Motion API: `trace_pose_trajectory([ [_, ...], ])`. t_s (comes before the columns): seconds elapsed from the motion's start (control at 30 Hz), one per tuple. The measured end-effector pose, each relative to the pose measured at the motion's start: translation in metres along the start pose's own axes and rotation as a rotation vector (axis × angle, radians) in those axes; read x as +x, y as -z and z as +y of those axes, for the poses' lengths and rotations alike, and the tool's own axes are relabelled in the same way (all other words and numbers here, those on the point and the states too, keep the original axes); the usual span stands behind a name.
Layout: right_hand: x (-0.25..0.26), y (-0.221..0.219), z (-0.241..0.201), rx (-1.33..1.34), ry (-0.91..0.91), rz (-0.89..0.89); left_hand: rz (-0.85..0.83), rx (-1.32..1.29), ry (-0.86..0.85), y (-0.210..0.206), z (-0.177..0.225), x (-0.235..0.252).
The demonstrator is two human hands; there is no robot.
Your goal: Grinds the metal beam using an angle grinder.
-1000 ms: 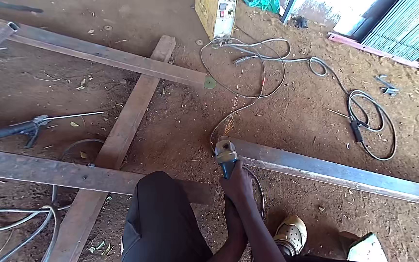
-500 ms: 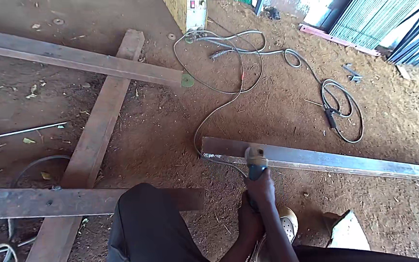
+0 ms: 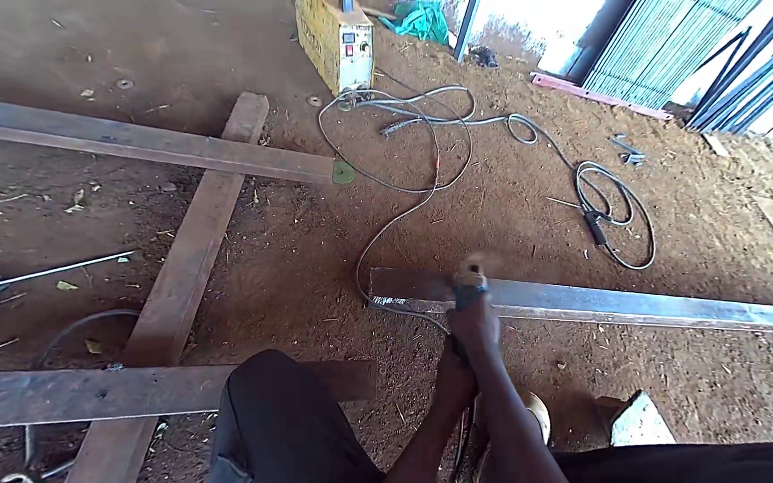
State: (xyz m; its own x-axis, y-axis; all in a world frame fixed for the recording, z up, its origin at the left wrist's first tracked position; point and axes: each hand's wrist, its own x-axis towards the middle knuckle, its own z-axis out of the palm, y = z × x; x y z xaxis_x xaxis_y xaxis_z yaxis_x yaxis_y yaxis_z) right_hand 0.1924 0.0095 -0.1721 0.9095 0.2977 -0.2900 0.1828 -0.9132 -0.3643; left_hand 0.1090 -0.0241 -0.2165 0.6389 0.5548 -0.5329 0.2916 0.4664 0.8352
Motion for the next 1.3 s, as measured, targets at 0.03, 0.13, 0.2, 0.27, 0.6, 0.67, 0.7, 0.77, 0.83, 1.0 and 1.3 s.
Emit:
trace_pose_trajectory([
  [0.03,-0.007,-0.003,-0.014,0.003,0.053,-0.032,0.071,-0.042,-0.039,0.006,0.003,0.0],
  [0.13,-0.013,-0.01,-0.06,-0.042,0.176,-0.184,0.24,-0.148,-0.115,0.026,0.015,0.004],
  [0.2,-0.004,-0.014,-0.079,-0.142,0.209,-0.266,0.287,-0.171,-0.129,0.033,0.023,0.003],
  [0.27,0.005,-0.009,-0.077,-0.149,0.205,-0.296,0.265,-0.082,-0.091,0.028,0.028,0.002],
  [0.6,0.109,0.081,0.057,-0.214,-0.216,-0.035,-0.372,-0.024,0.099,-0.098,0.04,0.043],
  [0.67,0.109,0.079,0.061,-0.228,-0.2,-0.052,-0.317,-0.006,0.098,-0.1,0.036,0.037],
  [0.7,0.105,0.074,0.055,-0.217,-0.163,-0.069,-0.26,0.026,0.073,-0.093,0.035,0.033],
  [0.77,0.083,0.057,0.029,-0.17,-0.048,-0.135,-0.119,0.095,0.027,-0.065,0.033,0.023],
  [0.83,0.053,0.034,-0.009,-0.128,0.085,-0.2,0.045,0.132,-0.003,-0.028,0.033,0.008],
  [1.0,-0.031,-0.027,-0.071,-0.109,0.271,-0.385,0.399,0.021,-0.031,0.048,0.016,-0.035],
  [1.3,-0.022,-0.011,-0.002,0.004,0.162,-0.306,0.258,0.221,0.037,0.005,-0.012,-0.041],
])
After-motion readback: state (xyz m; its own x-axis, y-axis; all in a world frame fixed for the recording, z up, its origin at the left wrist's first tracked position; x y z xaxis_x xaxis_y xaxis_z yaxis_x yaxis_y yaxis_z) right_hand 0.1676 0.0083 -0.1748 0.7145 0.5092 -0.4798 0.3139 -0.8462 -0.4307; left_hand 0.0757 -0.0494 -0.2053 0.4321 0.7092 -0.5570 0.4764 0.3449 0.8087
